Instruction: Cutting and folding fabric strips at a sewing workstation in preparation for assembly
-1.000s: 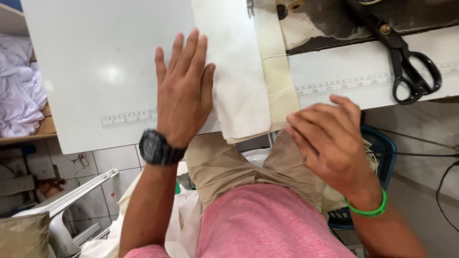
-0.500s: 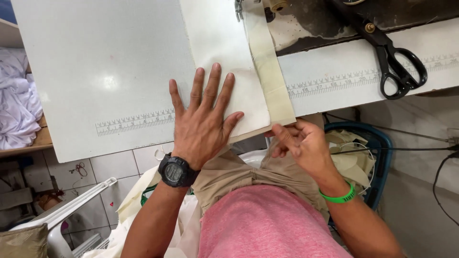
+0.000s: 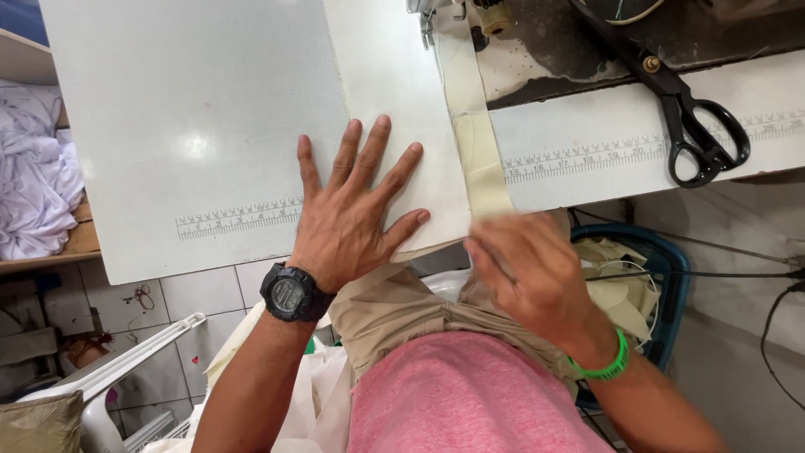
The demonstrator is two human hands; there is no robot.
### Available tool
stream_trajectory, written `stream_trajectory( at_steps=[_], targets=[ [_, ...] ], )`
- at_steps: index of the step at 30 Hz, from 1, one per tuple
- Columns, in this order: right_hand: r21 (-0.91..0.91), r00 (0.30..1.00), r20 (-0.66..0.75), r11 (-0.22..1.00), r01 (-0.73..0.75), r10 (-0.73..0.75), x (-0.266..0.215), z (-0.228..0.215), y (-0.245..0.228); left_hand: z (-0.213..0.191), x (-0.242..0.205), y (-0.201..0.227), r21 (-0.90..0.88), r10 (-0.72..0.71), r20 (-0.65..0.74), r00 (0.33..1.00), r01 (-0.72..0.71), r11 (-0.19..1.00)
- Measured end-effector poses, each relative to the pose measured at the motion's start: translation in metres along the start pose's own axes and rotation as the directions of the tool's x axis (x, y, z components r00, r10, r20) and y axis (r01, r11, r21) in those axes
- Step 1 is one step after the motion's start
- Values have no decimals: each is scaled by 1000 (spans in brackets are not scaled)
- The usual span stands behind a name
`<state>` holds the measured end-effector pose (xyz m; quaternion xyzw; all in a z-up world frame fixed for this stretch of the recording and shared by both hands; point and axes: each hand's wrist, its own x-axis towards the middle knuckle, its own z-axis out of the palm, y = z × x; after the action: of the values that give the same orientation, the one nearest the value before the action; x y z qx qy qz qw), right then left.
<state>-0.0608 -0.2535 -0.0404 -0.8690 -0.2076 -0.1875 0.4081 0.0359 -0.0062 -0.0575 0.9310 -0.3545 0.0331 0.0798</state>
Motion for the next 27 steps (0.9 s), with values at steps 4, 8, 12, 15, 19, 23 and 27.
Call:
stream_trajectory(
  at_steps=[4,8,12,15,19,23,27],
  targets=[
    [-415,980,126,890,191,-151,28,3,21,-1,1,1,16,6,-12,1000,-6,1000],
    [-374,970,188,902,214,-153,26,6,41,0,-4,-1,27,-16,61,998,15,1000],
    [-346,977,154,918,195,-150,25,5,46,-13,11,-12,0,-30,156,987,30,1000],
    [-330,974,181,924,193,-139,22,3,42,-8,10,-17,73,-79,129,989,70,995],
    [-324,974,174,925,197,-147,26,1,45,-4,6,-25,47,-25,150,988,18,999],
    [-339,969,200,918,204,-142,24,-2,48,-9,4,-27,-2,-23,176,984,24,1000],
    [-316,972,193,929,192,-135,21,-2,49,-11,-5,-29,-29,-1,221,975,7,1000]
  ],
)
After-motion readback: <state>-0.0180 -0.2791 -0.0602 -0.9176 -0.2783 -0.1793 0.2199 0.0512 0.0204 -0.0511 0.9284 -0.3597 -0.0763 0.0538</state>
